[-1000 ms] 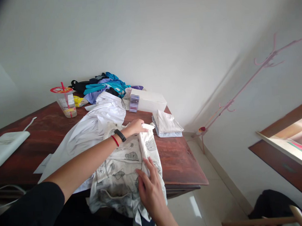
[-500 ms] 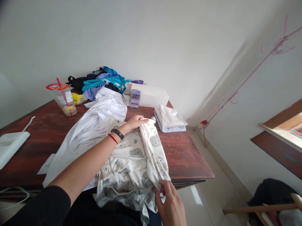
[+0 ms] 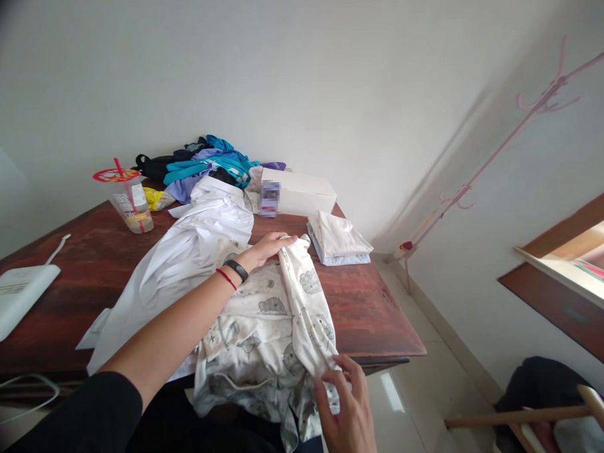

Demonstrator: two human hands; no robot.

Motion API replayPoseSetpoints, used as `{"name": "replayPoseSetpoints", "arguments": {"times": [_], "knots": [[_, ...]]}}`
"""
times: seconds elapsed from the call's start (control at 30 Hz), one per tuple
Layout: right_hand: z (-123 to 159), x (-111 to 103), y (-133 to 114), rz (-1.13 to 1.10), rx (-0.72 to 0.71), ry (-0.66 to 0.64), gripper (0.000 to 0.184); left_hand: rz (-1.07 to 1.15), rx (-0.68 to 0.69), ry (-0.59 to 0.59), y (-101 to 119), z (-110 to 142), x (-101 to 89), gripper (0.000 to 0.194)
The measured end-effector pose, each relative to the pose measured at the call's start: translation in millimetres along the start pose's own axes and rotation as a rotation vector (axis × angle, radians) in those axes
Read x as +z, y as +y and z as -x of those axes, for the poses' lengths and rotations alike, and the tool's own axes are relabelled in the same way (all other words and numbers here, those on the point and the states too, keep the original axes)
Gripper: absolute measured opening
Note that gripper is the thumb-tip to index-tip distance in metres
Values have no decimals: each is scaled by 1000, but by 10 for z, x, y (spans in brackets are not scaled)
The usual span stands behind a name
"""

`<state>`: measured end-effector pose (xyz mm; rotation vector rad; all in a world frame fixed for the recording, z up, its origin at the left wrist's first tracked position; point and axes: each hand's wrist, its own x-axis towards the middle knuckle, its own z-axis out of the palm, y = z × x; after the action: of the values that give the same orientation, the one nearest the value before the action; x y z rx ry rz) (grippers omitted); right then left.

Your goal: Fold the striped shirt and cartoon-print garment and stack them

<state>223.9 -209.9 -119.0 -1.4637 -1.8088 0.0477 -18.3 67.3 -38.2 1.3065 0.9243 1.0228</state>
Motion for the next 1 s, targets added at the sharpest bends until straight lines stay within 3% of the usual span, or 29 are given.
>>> {"name": "replayPoseSetpoints", "arguments": {"times": [0.2,0.37,0.57,0.7,1.0], "knots": [[14,65,227,-64,121,-57,28,12,24,12,-10,4,4,50],[58,118,261,-35,173,-123,34,-2,25,20,-15,14,-3,50],[-25,80,194,-40,202,-23,43,3,29,16,-8,30,10,51],[-103,32,155,1,176,28,46,4,30,24,-25,26,1,53],[-160,-9,204,-3,97,-99,37,-13,39,29,-73,-2,-16,56]]}}
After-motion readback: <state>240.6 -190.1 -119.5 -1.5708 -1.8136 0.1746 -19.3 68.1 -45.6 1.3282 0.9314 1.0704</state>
